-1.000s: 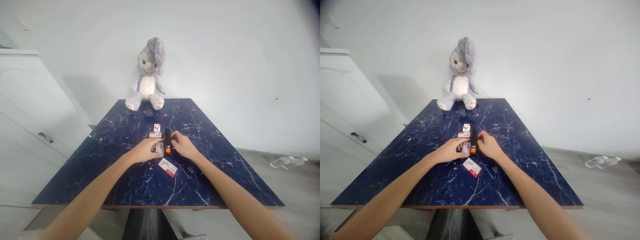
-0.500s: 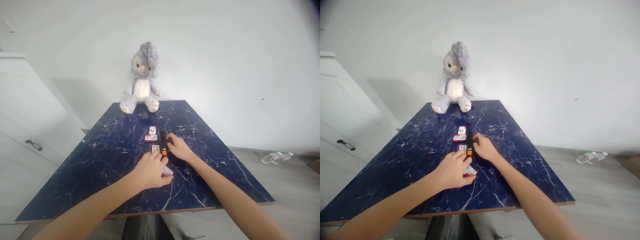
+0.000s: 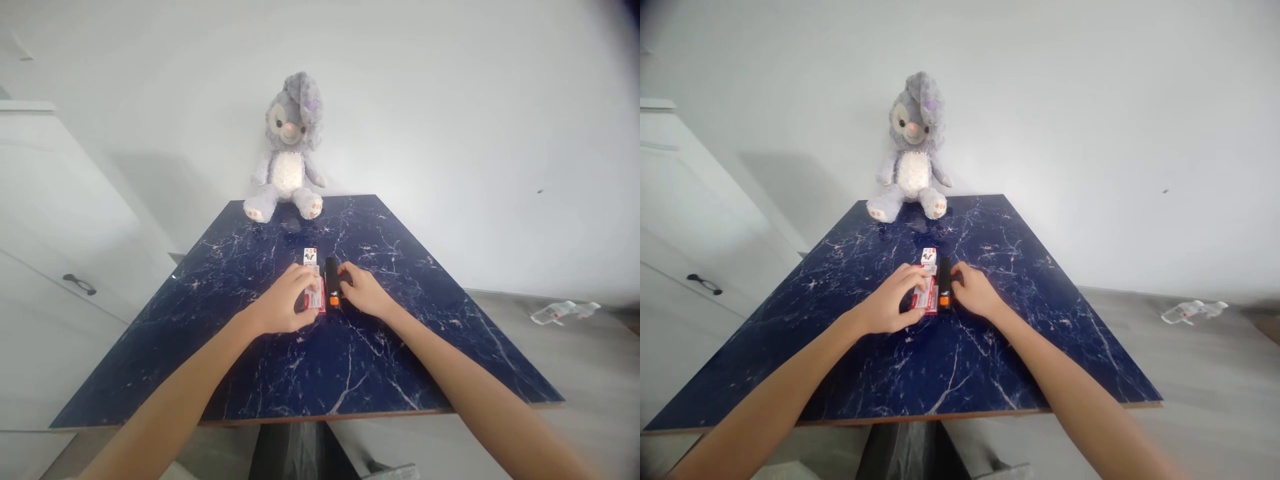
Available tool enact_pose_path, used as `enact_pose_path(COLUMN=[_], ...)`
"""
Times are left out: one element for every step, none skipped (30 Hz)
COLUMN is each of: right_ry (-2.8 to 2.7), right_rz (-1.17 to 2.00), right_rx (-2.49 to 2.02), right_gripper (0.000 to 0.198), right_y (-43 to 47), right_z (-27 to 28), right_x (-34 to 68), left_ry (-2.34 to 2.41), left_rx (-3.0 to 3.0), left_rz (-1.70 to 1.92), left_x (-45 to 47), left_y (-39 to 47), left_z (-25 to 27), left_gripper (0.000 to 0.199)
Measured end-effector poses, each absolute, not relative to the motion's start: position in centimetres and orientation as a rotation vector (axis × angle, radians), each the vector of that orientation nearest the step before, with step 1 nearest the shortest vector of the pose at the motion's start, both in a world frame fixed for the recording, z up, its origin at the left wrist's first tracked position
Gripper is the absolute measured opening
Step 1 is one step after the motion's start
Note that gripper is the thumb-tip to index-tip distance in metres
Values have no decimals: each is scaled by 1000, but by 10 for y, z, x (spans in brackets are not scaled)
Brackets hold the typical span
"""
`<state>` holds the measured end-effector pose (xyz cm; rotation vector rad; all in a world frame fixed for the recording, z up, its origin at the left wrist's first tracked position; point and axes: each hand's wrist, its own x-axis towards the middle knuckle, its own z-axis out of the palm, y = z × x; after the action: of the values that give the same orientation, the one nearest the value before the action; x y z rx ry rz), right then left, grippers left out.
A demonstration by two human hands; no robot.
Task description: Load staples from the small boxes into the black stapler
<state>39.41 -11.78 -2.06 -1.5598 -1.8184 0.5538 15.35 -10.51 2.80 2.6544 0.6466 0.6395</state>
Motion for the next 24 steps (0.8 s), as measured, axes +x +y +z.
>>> enact_pose_path(right_ry=[-1821,-1826,-1831,-1834,-1837,-1838,-1839,-1839,-1841,-1843,-1843,-1843,-1842,-1844,-1845,-1846,-1846,-1844,-1840,-1836,-1832,-1828,-1824,-1822], right_rz=[551,549,546,545,545,546,544,541,539,538,538,540,542,546,549,550,550,550,551,553,554,554,553,554], right_rx=[-1561,-1559,-1553,-1550,-1549,-1551,-1552,-1553,-1553,-1553,-1555,-1559,-1563,-1564,-1563,-1558,-1554,-1553,-1553,-1553,-1553,-1552,-1549,-1544], right_gripper=[22,23,23,24,24,25,24,24,24,23,23,23,23,23,24,24,24,24,24,23,23,23,23,23], right_y=[-118,-118,-118,-118,-118,-119,-119,-119,-119,-119,-119,-119,-119,-119,-119,-119,-119,-119,-119,-119,-119,-118,-118,-117], right_z=[-21,-21,-20,-20,-20,-20,-20,-19,-19,-19,-19,-18,-18,-17,-17,-16,-16,-16,-17,-17,-18,-19,-20,-21], right_x=[394,394,395,395,395,395,395,395,395,394,394,394,394,394,394,394,394,394,394,394,394,394,394,394], left_ry=[701,735,752,749,735,718,710,720,749,786,818,833,828,810,798,807,842,902,973,1036,1073,1084,1083,1081], left_rx=[2641,2628,2615,2606,2598,2590,2580,2565,2545,2523,2505,2494,2493,2498,2504,2511,2519,2528,2543,2569,2603,2642,2678,2709], left_rz=[633,617,607,591,580,567,553,542,534,527,522,522,536,570,631,710,792,854,881,860,800,735,681,643], left_x=[152,152,153,154,156,158,160,161,161,162,162,161,161,161,160,160,159,158,156,155,154,152,151,150], left_y=[-99,-95,-92,-90,-89,-88,-89,-90,-91,-92,-92,-93,-92,-91,-89,-85,-80,-75,-69,-63,-58,-55,-52,-52], left_z=[25,20,15,10,5,1,-1,-3,-4,-5,-5,-5,-5,-6,-7,-8,-10,-12,-15,-18,-20,-23,-24,-24], left_gripper=[24,24,24,25,26,27,30,34,39,44,50,54,55,53,48,43,38,35,35,36,36,37,36,36])
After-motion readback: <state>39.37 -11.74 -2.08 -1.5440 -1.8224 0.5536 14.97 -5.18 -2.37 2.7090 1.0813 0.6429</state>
